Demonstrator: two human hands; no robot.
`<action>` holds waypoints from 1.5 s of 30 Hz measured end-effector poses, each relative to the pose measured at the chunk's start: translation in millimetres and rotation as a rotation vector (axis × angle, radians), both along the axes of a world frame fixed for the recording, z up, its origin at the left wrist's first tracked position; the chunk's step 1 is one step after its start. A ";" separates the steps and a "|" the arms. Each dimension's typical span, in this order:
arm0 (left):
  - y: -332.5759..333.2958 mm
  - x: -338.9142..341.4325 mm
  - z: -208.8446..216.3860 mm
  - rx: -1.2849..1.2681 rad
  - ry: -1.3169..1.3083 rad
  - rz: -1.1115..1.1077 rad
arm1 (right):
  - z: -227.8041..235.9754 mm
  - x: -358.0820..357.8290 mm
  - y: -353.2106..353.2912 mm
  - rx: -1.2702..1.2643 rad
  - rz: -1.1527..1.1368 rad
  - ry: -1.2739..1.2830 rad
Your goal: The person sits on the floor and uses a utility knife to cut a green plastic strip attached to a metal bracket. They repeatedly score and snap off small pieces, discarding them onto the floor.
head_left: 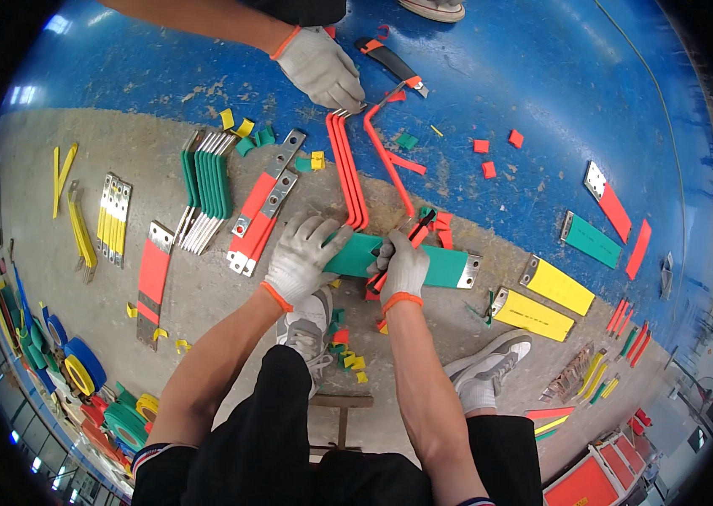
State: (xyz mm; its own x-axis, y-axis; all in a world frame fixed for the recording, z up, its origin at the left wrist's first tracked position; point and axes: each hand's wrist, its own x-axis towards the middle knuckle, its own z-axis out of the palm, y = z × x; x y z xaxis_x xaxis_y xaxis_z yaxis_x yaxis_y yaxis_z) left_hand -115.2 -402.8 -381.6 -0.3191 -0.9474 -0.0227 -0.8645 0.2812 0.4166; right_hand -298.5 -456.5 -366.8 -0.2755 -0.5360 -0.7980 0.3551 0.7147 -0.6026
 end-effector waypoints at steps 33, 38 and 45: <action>-0.7 -1.8 -3.9 -0.022 0.032 0.009 | -3.7 21.2 90.6 -0.130 0.805 0.379; -1.1 -2.1 -3.0 -0.032 0.027 0.010 | -3.8 20.8 91.6 -0.181 0.818 0.397; -0.1 -0.4 -4.9 -0.007 0.029 0.009 | -4.5 22.7 91.7 -0.160 0.801 0.376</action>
State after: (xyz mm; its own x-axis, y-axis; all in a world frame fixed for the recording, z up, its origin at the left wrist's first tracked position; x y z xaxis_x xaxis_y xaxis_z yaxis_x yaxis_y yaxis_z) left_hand -115.6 -402.9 -386.5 -0.3106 -0.9505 -0.0069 -0.8549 0.2762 0.4391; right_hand -275.8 -364.8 -371.3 0.0009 -0.7765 -0.6301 -0.4547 0.5609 -0.6918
